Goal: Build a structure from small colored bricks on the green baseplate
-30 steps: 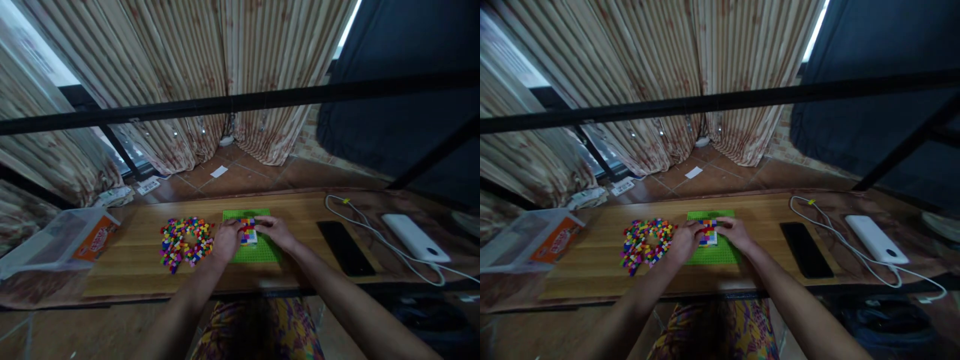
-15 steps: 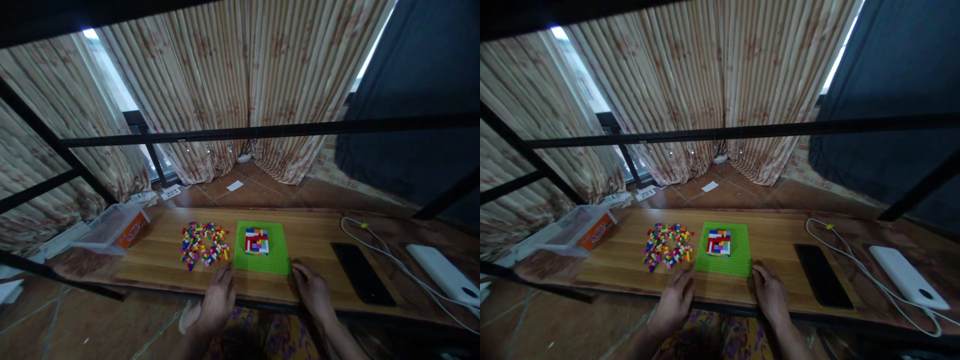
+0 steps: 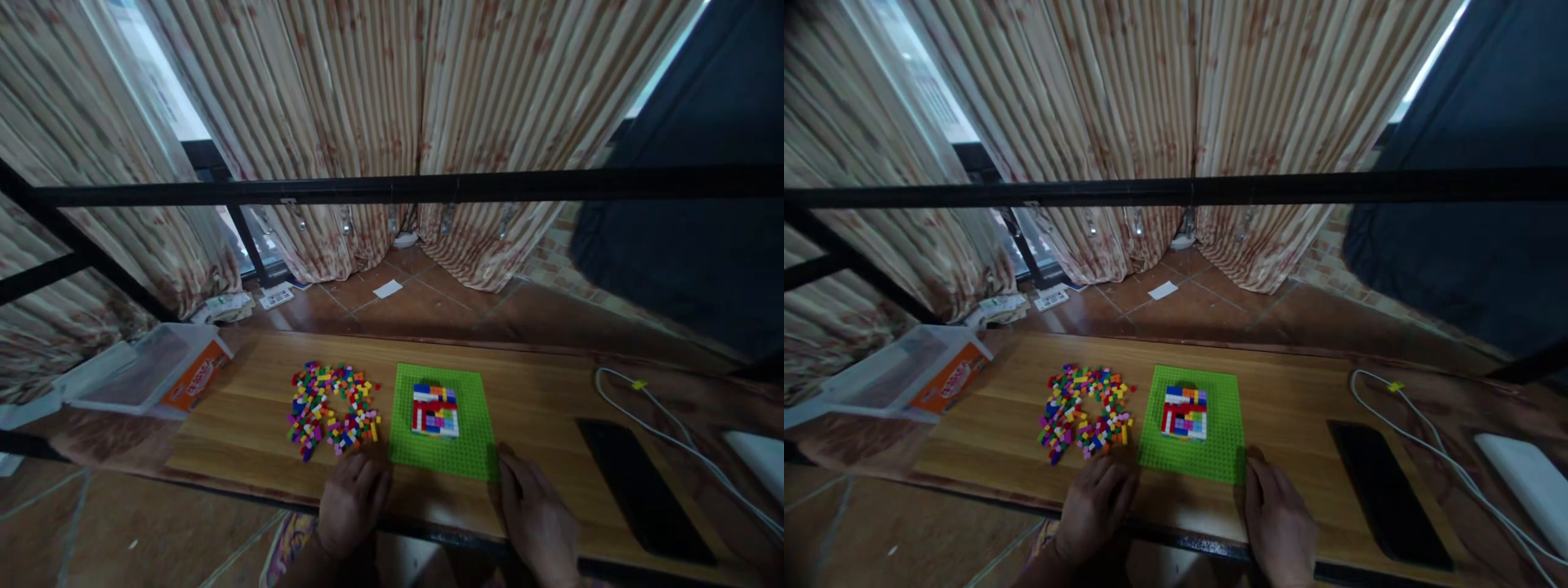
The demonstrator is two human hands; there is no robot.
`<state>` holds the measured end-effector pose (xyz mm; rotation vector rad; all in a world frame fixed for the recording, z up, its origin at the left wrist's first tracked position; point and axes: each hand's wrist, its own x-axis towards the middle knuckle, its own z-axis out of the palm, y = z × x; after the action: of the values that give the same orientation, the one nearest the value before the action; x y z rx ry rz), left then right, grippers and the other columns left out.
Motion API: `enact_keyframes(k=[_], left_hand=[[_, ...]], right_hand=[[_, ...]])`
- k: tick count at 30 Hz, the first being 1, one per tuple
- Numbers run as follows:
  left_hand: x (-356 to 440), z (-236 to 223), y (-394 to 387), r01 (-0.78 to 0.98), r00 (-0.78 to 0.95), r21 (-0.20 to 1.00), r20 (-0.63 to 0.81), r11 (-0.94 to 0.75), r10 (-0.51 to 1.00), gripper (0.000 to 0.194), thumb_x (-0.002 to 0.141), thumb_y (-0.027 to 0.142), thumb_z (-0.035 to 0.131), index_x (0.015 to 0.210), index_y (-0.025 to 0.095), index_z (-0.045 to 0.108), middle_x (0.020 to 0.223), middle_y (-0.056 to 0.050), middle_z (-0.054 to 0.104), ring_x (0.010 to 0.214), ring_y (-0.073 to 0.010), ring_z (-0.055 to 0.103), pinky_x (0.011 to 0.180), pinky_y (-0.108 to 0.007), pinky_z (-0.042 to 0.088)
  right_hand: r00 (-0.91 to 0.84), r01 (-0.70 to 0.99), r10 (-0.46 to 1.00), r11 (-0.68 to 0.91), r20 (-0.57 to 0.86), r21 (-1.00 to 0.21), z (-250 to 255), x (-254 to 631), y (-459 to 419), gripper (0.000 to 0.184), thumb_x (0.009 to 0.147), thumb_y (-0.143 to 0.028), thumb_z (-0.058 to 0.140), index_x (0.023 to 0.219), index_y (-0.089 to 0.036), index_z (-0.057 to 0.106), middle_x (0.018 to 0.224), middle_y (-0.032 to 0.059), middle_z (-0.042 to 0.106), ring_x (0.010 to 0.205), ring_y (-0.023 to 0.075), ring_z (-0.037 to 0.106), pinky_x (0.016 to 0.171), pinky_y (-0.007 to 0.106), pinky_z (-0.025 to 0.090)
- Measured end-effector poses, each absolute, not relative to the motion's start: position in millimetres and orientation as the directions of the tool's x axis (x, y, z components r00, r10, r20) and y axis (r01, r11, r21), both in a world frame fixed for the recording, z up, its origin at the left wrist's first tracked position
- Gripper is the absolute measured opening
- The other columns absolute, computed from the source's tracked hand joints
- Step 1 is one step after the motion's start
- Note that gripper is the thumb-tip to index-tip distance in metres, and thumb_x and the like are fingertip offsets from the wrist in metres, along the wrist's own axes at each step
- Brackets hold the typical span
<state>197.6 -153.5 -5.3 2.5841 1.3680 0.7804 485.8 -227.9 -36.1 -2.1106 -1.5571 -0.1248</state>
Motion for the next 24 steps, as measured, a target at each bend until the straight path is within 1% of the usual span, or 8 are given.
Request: enact_keyframes(k=[5,10,13,19,24], left_hand=[[199.6,-7.1,-148.2,0.747,0.448,0.357,0.354,-0.561,0.821,0.016,0.089,0.024,0.052,0.075,0.022,0.059,0.071,-0.002,0.06,0.068,-0.0143,0.059,0.062,-0.027,0.046],[200.4,-11.6,-146.2,0.754,0.446,0.341,0.363,-0.562,0.818,0.016,0.089,0.023,0.052,0.074,0.021,0.057,0.07,-0.001,0.059,0.067,-0.014,0.056,0.063,-0.027,0.044],[200.6,-12.5,-146.6,0.752,0.448,0.34,0.365,-0.565,0.816,0.017,0.089,0.025,0.052,0.074,0.021,0.057,0.071,-0.002,0.059,0.068,-0.0141,0.056,0.064,-0.027,0.044],[201.2,-8.8,-145.1,0.744,0.456,0.363,0.339,-0.561,0.823,0.019,0.09,0.027,0.049,0.075,0.02,0.057,0.079,-0.004,0.06,0.077,-0.0145,0.057,0.071,-0.027,0.045],[202.1,-2.6,-145.2,0.779,0.426,0.358,0.299,-0.514,0.854,0.016,0.089,0.025,0.05,0.076,0.02,0.058,0.082,-0.004,0.062,0.081,-0.0151,0.058,0.073,-0.027,0.045]], right_hand=[[0.331,0.915,0.877,-0.207,0.35,-0.346,-31.0,484.0,-224.6,0.04,0.095,-0.044,0.037,0.108,-0.02,0.066,0.105,0.0119,0.071,0.086,0.0255,0.069,0.073,0.034,0.051],[0.355,0.916,0.861,-0.243,0.363,-0.319,-33.2,484.7,-224.0,0.041,0.095,-0.044,0.036,0.105,-0.021,0.068,0.102,0.0118,0.072,0.082,0.0246,0.068,0.068,0.032,0.049],[0.354,0.917,0.862,-0.245,0.363,-0.313,-34.8,486.8,-223.4,0.041,0.095,-0.044,0.035,0.105,-0.02,0.068,0.1,0.0116,0.071,0.081,0.0238,0.067,0.068,0.032,0.048],[0.402,0.906,0.847,-0.314,0.349,-0.283,-32.8,486.3,-219.3,0.035,0.095,-0.039,0.04,0.106,-0.022,0.068,0.1,0.0072,0.07,0.079,0.0214,0.066,0.064,0.03,0.045],[0.384,0.907,0.873,-0.296,0.3,-0.301,-26.8,485.9,-213.4,0.03,0.094,-0.031,0.04,0.107,-0.022,0.066,0.106,0.0068,0.07,0.074,0.019,0.065,0.064,0.03,0.045]])
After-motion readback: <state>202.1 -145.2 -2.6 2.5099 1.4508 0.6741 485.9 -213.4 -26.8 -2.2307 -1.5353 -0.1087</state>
